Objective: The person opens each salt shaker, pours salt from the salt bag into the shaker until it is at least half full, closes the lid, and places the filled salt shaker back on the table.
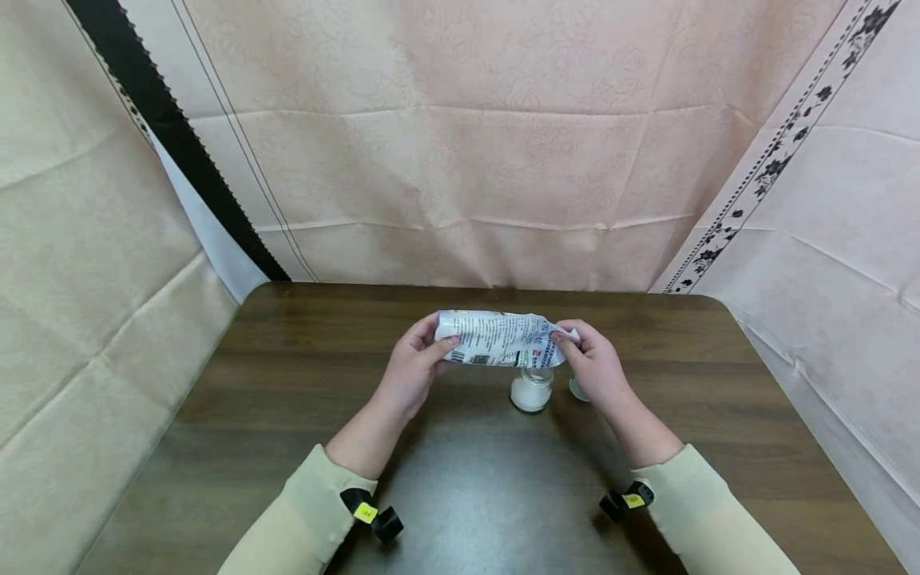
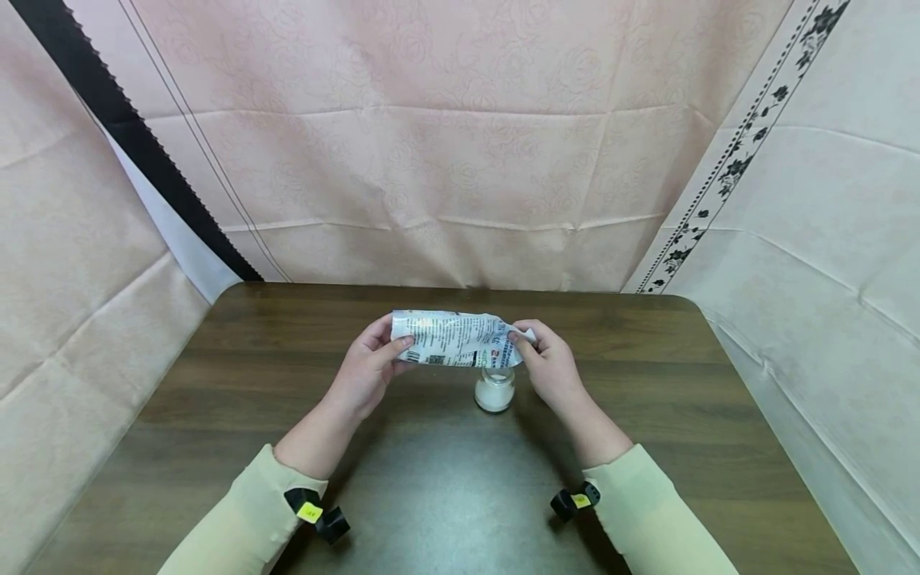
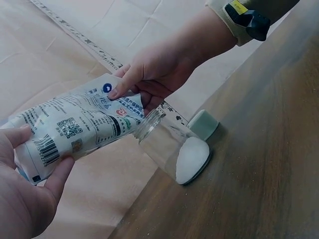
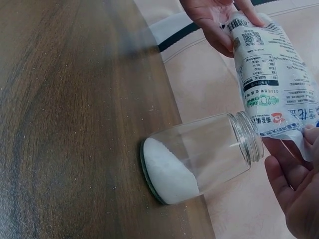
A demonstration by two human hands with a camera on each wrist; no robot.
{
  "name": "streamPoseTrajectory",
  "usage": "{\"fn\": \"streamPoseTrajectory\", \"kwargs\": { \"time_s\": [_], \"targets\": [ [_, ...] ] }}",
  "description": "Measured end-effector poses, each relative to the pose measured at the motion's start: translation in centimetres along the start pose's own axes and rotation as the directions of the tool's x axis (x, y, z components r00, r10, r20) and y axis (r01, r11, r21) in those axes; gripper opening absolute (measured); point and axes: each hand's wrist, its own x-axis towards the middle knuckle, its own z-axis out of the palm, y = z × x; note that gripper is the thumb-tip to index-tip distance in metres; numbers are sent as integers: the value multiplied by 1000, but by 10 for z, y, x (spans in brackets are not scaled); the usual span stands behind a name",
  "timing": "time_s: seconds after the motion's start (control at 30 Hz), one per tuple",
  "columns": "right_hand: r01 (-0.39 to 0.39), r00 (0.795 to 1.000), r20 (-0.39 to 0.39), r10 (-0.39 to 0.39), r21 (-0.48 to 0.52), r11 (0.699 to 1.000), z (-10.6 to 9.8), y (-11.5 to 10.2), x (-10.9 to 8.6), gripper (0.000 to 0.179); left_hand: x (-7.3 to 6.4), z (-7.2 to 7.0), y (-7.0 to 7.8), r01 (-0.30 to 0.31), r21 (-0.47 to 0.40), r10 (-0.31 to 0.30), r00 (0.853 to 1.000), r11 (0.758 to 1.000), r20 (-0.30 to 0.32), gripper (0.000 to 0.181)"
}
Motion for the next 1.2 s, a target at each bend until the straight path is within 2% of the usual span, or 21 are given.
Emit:
{"fn": "streamPoseTrajectory", "kwargs": {
  "time_s": [0.3, 0.87, 1.2],
  "targets": [
    [-18, 1000, -3, 18, -1, 1000, 1, 1, 0, 21, 1, 1, -2, 9, -41, -10, 1000, 999, -17, 40],
    [10, 1000, -5, -10, -2, 1000, 0, 2, -1, 20, 3, 3, -7, 36, -134, -40, 999, 990, -28, 41],
    [23, 1000, -20, -23, 12, 1000, 1, 7, 1, 21, 5, 6, -10, 27, -197, -34, 999, 980, -32, 41]
  ]
}}
